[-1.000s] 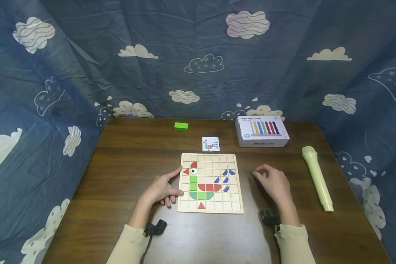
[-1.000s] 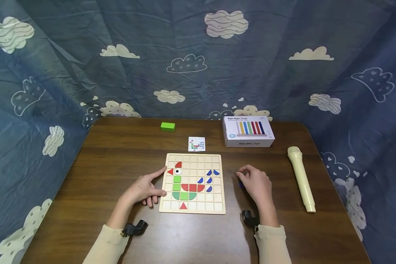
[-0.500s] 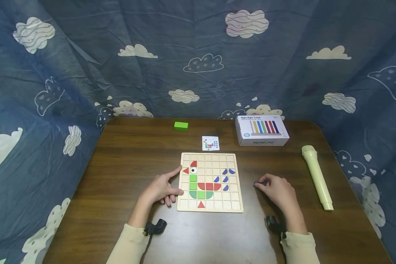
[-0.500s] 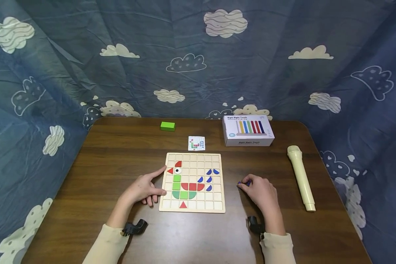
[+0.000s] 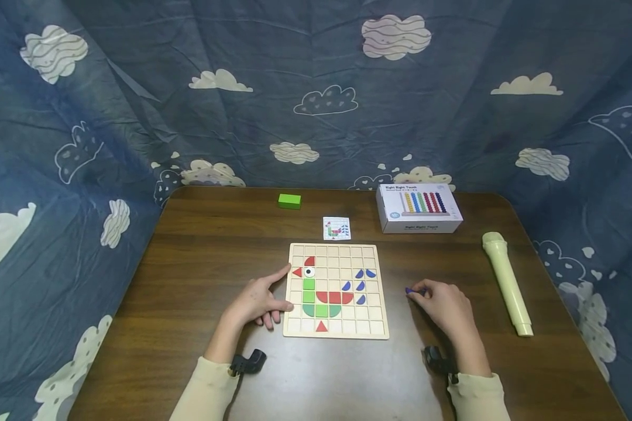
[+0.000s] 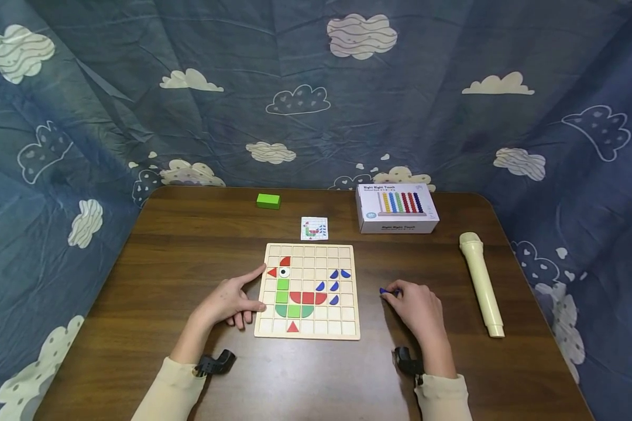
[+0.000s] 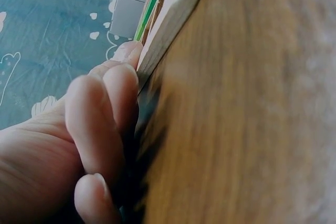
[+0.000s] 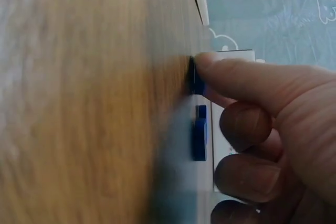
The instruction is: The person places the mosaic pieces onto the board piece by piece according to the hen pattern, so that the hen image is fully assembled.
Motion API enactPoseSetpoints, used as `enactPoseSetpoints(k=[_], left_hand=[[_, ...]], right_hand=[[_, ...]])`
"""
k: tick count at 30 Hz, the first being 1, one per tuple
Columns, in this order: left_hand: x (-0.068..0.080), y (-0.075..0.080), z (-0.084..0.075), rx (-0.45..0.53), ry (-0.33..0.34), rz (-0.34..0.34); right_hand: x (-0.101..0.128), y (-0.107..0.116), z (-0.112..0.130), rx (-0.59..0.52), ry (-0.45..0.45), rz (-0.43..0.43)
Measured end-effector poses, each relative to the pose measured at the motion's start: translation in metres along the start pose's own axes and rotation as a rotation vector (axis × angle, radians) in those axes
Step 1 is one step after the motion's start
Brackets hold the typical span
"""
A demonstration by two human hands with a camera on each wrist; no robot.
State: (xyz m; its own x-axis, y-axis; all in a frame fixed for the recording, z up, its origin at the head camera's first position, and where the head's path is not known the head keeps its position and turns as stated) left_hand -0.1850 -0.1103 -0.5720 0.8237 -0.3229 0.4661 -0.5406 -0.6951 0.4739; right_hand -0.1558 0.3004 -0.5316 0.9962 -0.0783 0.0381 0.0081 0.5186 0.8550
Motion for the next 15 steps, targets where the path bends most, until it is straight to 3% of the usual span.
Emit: enactPoseSetpoints(k=[4, 10, 15], left_hand=[[0.001, 0.002, 0.001, -0.007, 0.002, -0.008], [0.001, 0.002, 0.002, 0.0, 0.003, -0.009], [0.0, 0.001, 0.0, -0.012, -0.01, -0.007]], right_hand=[[-0.006, -0.003, 0.017, -0.023, 0.024, 0.002], [-0.018, -0.026, 0.055, -0.093, 0.066, 0.071], [-0.023, -0.041, 0.066, -0.116, 0.057, 0.108]])
Point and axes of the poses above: each hand's wrist, its own x-axis away from the middle knuckle, its own y-axis out of the back of the hand, z = x × y, the point moved 8 cm from there along -x, towards the middle knuckle, and after that the axes turned 7 degrees about -x, right-handed, at the moved point
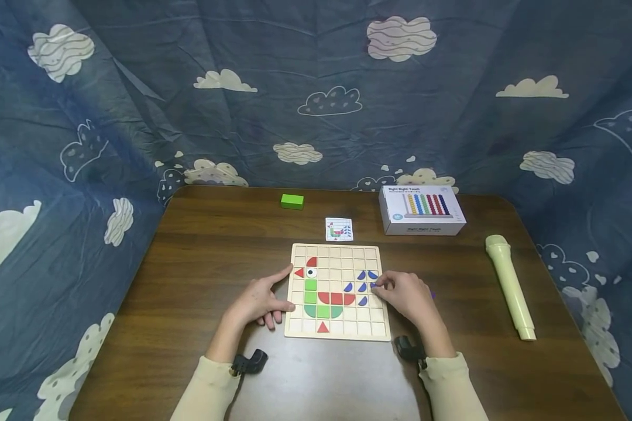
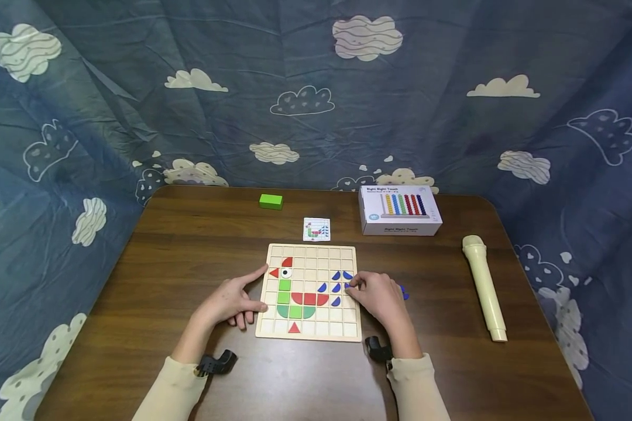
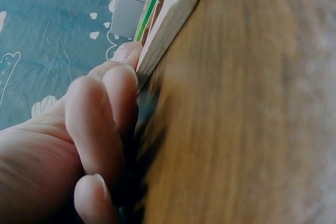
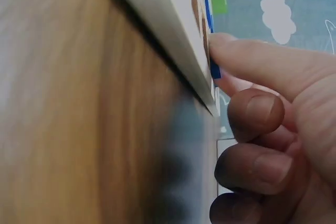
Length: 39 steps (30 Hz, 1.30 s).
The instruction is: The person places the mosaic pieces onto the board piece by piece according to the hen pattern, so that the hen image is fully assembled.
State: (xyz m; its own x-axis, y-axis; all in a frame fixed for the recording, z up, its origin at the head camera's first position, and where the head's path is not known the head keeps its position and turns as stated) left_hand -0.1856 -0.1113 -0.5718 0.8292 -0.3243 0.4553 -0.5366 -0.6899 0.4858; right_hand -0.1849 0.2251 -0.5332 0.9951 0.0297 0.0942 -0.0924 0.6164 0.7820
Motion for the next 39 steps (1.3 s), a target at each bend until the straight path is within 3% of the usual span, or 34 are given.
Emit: enactPoseSetpoints(k=[9, 23, 27, 34, 39], left_hand=[[0.0, -0.001, 0.0, -0.002, -0.001, -0.009], [0.001, 0.0, -0.003, -0.01, 0.0, -0.02], [0.001, 0.0, -0.003, -0.014, 0.005, -0.025], [0.0, 0.0, -0.004, -0.01, 0.011, -0.02], [0.001, 0.0, -0.005, -0.019, 0.016, -0.023]], right_hand=[[0.0, -0.004, -0.003, -0.023, -0.029, 0.032], [0.002, 0.002, -0.003, -0.029, -0.015, 0.001], [0.007, 0.02, -0.019, -0.041, -0.046, -0.047], [0.027, 0.076, -0.067, -0.032, -0.083, -0.238], [0.037, 0.084, -0.093, 0.005, -0.123, -0.209]])
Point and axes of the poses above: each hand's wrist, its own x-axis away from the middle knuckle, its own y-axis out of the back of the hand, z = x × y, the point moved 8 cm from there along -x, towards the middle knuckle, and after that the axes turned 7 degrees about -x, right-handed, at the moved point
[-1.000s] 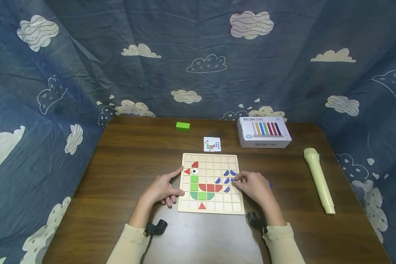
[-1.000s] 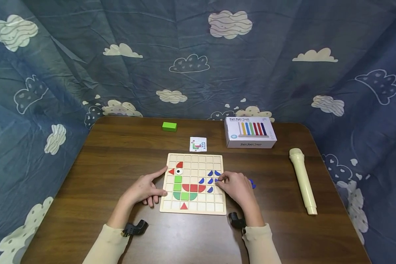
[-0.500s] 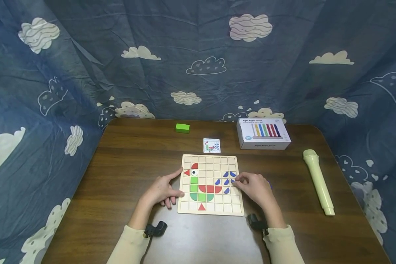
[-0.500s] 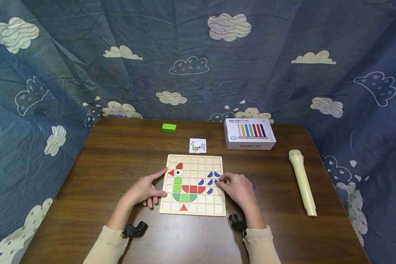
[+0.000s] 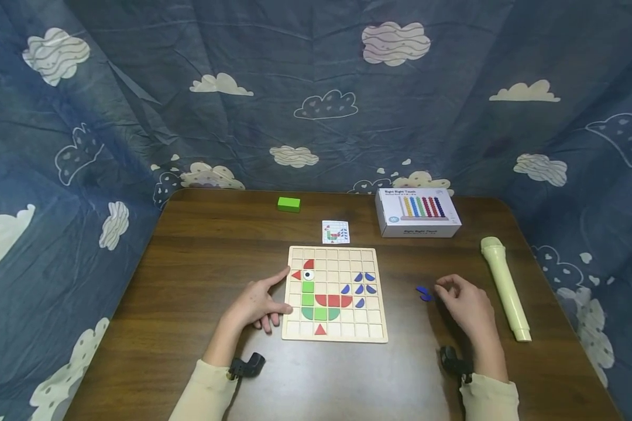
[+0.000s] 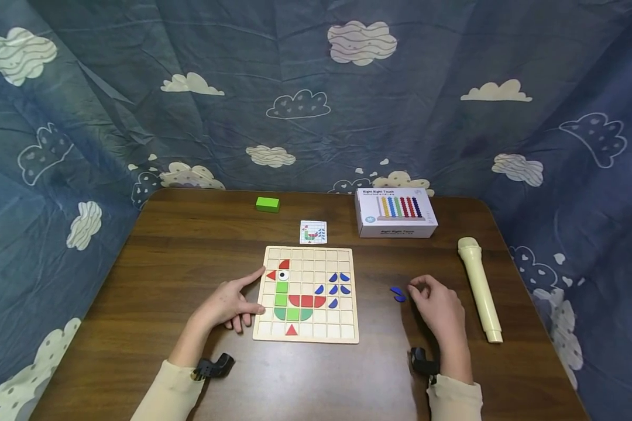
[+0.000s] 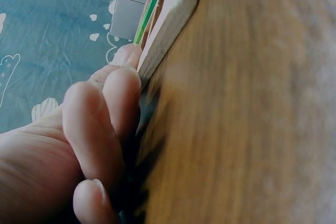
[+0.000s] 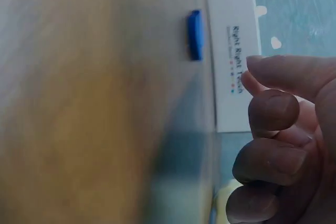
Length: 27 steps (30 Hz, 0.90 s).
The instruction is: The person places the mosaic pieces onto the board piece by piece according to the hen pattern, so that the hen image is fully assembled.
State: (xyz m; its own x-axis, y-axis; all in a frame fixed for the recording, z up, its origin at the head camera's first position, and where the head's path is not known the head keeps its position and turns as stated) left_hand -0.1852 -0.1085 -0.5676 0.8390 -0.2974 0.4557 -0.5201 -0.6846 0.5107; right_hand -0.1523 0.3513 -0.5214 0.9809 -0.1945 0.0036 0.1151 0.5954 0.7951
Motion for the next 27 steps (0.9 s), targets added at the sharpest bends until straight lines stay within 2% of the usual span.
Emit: enactPoseSetpoints(k=[4, 10, 27], left_hand=[[0.0, 0.001, 0.001, -0.005, -0.003, -0.007], [-0.003, 0.0, 0.002, -0.001, -0.007, -0.003], [-0.002, 0.0, 0.004, 0.017, -0.025, 0.011]], right_hand=[[0.002, -0.008, -0.004, 0.015, -0.01, 0.07], [-0.002, -0.018, 0.006, 0.034, -0.002, 0.127], [-0.015, -0.033, 0.027, 0.12, 0.081, 0.114]])
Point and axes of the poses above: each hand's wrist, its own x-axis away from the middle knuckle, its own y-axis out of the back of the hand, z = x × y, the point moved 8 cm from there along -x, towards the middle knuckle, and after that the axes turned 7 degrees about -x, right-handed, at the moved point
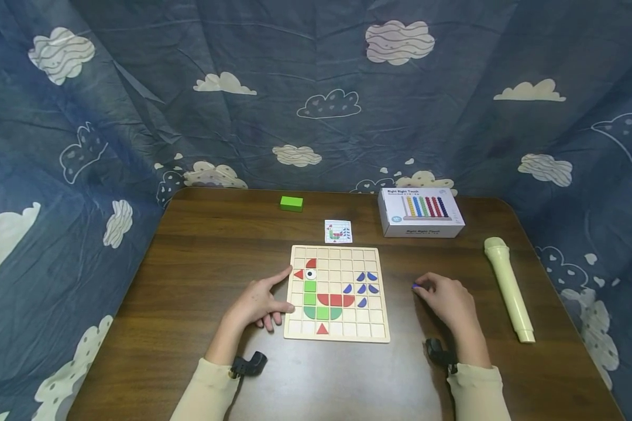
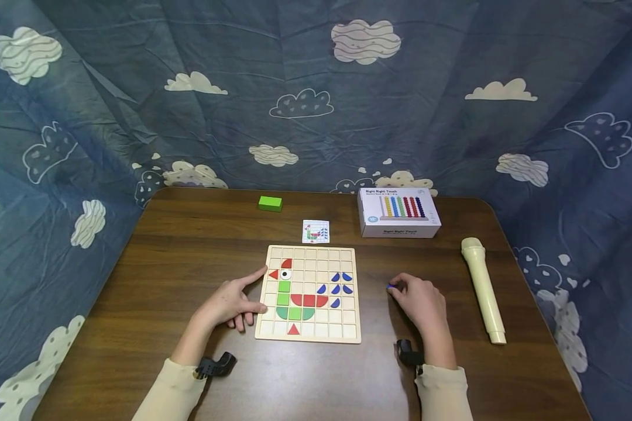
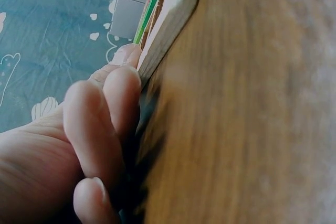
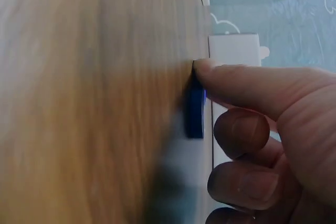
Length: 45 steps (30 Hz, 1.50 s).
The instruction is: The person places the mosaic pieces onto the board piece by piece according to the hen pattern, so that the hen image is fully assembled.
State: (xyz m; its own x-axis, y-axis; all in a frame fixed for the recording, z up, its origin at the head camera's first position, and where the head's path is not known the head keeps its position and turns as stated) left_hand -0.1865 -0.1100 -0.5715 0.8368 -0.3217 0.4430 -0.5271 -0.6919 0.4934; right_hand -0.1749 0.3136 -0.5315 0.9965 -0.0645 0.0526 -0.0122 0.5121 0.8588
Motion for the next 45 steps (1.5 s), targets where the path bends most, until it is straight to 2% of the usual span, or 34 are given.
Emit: enactPoseSetpoints(k=[6, 14, 21, 28, 36, 45], left_hand=[[0.0, 0.0, -0.001, 0.001, 0.004, -0.004], [0.0, 0.001, 0.001, -0.001, 0.008, -0.009], [0.0, 0.002, 0.0, -0.007, 0.002, -0.014], [0.002, 0.002, -0.002, -0.012, 0.009, -0.022], [0.002, 0.002, -0.002, -0.014, 0.008, -0.026], [0.004, 0.001, -0.002, -0.015, 0.011, -0.029]], right_hand=[[-0.004, -0.006, 0.009, 0.004, 0.031, 0.028], [0.001, -0.004, 0.0, -0.023, -0.019, 0.013], [-0.003, -0.009, 0.011, -0.015, 0.023, 0.053], [0.001, -0.01, 0.017, 0.003, -0.048, -0.031], [0.003, -0.02, 0.025, 0.028, -0.073, -0.02], [0.0, -0.019, 0.024, 0.015, -0.078, -0.027]])
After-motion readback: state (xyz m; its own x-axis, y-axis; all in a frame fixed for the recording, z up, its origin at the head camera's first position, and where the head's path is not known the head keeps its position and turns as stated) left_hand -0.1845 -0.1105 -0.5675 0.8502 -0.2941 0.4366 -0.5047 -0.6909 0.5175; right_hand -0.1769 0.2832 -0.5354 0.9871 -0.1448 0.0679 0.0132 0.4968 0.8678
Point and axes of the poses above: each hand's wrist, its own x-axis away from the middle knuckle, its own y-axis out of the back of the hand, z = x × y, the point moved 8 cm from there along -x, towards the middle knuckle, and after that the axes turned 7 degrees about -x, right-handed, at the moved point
